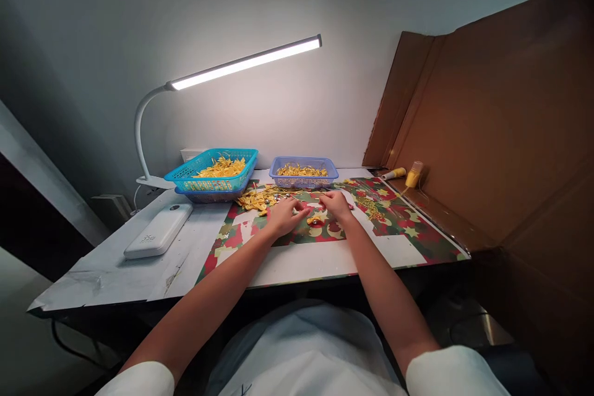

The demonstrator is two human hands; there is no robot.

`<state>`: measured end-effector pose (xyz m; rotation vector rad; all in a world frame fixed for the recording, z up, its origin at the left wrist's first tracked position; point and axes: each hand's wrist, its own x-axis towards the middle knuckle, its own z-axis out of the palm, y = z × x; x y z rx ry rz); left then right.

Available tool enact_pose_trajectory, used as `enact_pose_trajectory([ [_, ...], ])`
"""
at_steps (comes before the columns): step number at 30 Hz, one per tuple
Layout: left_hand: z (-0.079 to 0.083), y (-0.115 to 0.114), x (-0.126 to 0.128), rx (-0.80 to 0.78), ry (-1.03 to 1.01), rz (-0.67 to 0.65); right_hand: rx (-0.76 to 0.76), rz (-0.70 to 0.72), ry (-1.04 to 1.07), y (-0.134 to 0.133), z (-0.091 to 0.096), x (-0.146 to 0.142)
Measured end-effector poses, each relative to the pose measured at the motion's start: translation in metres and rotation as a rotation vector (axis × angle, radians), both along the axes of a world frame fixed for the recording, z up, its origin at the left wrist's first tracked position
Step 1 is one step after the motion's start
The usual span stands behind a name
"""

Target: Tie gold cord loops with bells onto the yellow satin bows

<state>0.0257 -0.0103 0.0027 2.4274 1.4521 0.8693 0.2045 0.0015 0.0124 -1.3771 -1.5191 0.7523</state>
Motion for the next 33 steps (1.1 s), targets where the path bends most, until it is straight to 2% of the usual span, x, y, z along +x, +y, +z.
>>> enact_pose_trajectory([
  [4,0.001,0.0,0.009,-0.129,0.097,-0.032,-0.278,0.007,-0.049,-0.002,0.005,0.01],
  [9,-0.004,0.002,0.013,-0.117,0.055,-0.05,-0.415,0.084,-0.157,-0.011,0.013,0.011],
  [11,-0.006,0.003,0.012,-0.152,-0.004,-0.074,-0.435,0.134,-0.152,-0.013,0.015,0.013],
  [14,-0.006,0.004,0.01,-0.299,-0.138,-0.141,-0.46,0.205,-0.084,-0.014,0.016,0.015],
  [18,-0.004,0.007,0.007,-0.462,-0.345,-0.196,-0.521,0.252,0.116,-0.014,0.017,0.015],
  [22,0.001,0.006,0.004,-0.615,-0.438,-0.226,-0.559,0.298,0.298,-0.012,0.018,0.015],
  [27,0.01,-0.003,0.002,-0.796,-0.477,-0.231,-0.465,0.19,0.509,-0.003,0.01,0.003],
  [33,0.014,-0.008,0.0,-1.055,-0.567,-0.303,-0.524,0.231,0.643,0.005,-0.002,-0.018],
])
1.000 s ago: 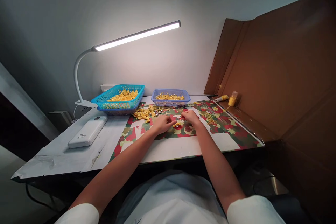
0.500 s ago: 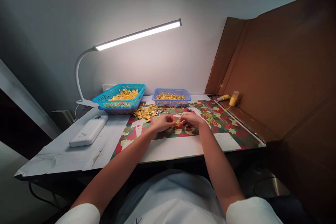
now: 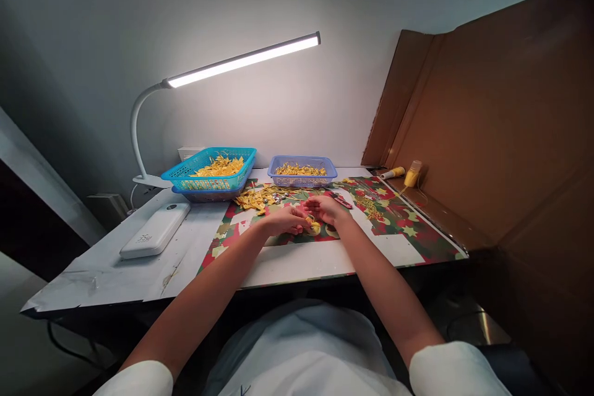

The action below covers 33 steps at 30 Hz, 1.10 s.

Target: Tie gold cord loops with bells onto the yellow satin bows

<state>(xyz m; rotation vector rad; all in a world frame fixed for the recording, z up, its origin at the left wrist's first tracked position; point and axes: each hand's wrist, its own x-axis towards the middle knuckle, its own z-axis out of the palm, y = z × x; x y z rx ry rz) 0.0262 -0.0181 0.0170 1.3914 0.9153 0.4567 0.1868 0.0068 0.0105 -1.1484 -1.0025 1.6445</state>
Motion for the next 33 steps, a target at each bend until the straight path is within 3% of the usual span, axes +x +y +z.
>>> enact_pose_trajectory([
  [6,-0.004,0.001,0.002,-0.252,-0.221,-0.038,0.095,-0.126,-0.063,0.0,0.0,0.003],
  [11,0.0,-0.002,0.004,-0.285,-0.284,0.049,0.231,-0.271,-0.227,-0.009,0.011,0.018],
  [18,-0.003,0.0,0.003,-0.136,-0.37,0.22,0.131,0.1,-0.33,-0.022,0.018,0.024],
  [28,-0.008,0.0,0.003,0.029,-0.367,0.221,0.144,0.156,-0.337,-0.024,0.016,0.02],
  [33,-0.011,0.003,0.003,0.086,-0.353,0.231,0.22,0.178,-0.314,-0.022,0.012,0.019],
])
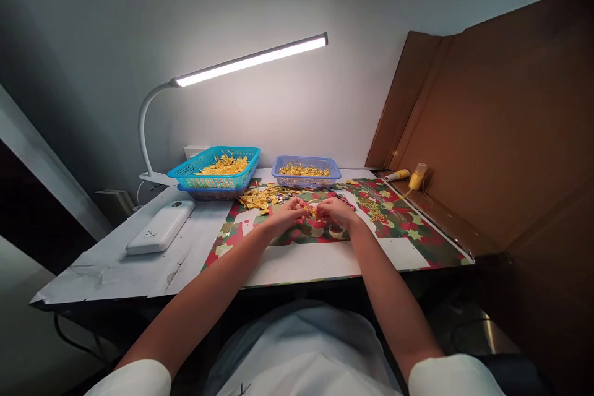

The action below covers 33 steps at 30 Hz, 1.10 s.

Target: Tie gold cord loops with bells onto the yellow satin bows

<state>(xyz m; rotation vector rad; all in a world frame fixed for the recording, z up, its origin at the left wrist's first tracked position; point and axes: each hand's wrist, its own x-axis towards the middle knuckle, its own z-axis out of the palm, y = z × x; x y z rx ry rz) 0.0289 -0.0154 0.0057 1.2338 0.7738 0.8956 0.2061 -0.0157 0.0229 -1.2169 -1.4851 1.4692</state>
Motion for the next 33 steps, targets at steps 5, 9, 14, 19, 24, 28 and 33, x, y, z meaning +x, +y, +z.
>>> enact_pose_trajectory([
  [5,0.0016,0.0001,-0.0017,0.053,0.137,0.032,0.107,0.003,-0.004,0.0028,-0.0021,-0.0009],
  [9,0.004,-0.0013,-0.0027,0.174,0.336,0.023,0.151,0.02,-0.045,0.0033,-0.0025,-0.001],
  [14,0.0036,-0.0014,-0.0029,0.293,0.408,-0.03,0.204,0.035,-0.099,0.0059,-0.0056,-0.0006],
  [19,0.003,-0.0011,-0.0036,0.375,0.46,-0.007,0.22,0.032,-0.104,0.008,-0.0082,-0.0006],
  [24,0.0021,0.0003,-0.0027,0.409,0.47,-0.009,0.216,0.025,-0.101,0.0084,-0.0091,-0.0006],
  [28,0.0013,0.0008,-0.0019,0.403,0.471,-0.006,0.245,0.047,-0.102,0.0096,-0.0105,0.0002],
  [33,0.0016,0.0015,-0.002,0.47,0.514,0.013,0.27,0.062,-0.11,0.0081,-0.0085,0.0],
])
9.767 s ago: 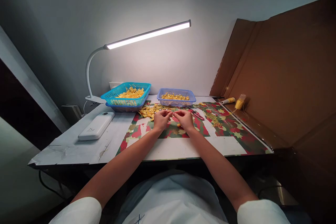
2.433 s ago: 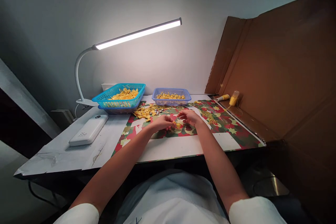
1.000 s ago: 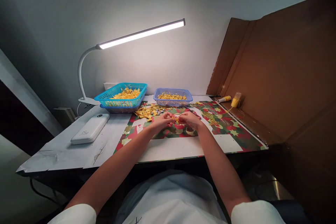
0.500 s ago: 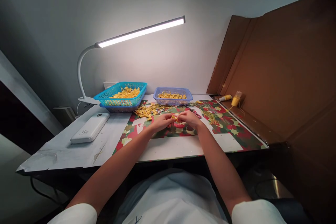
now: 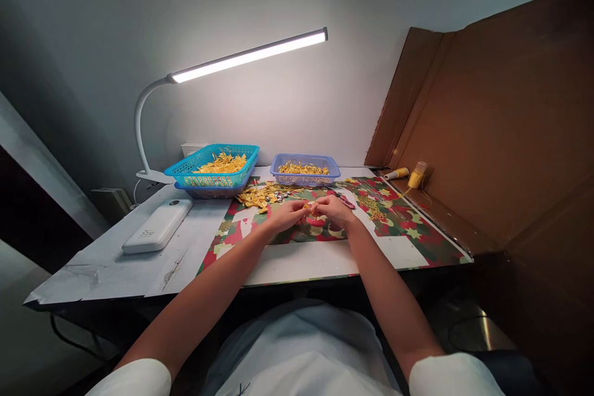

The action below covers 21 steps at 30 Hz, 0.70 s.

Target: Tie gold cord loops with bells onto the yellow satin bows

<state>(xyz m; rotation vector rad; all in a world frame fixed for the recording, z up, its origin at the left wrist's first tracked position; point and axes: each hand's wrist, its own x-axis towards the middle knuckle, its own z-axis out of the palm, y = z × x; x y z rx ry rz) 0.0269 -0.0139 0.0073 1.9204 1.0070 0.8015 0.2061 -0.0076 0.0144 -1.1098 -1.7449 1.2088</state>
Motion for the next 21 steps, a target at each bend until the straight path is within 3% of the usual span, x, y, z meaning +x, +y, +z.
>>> enact_pose_trajectory([
  [6,0.001,0.003,0.0,0.071,0.046,0.003,-0.007,0.002,0.016,0.001,-0.003,-0.003],
  [12,0.0,0.005,0.0,0.144,0.036,0.161,-0.017,-0.217,-0.038,-0.002,0.002,0.002],
  [15,0.001,0.005,-0.001,0.144,0.073,0.214,-0.031,-0.076,-0.063,-0.009,0.011,0.002],
  [18,0.002,0.004,-0.002,0.12,0.09,0.213,0.077,-0.036,-0.097,-0.013,0.014,-0.004],
  [21,0.003,0.004,-0.002,0.108,0.103,0.209,0.191,-0.208,-0.242,-0.011,0.01,-0.01],
])
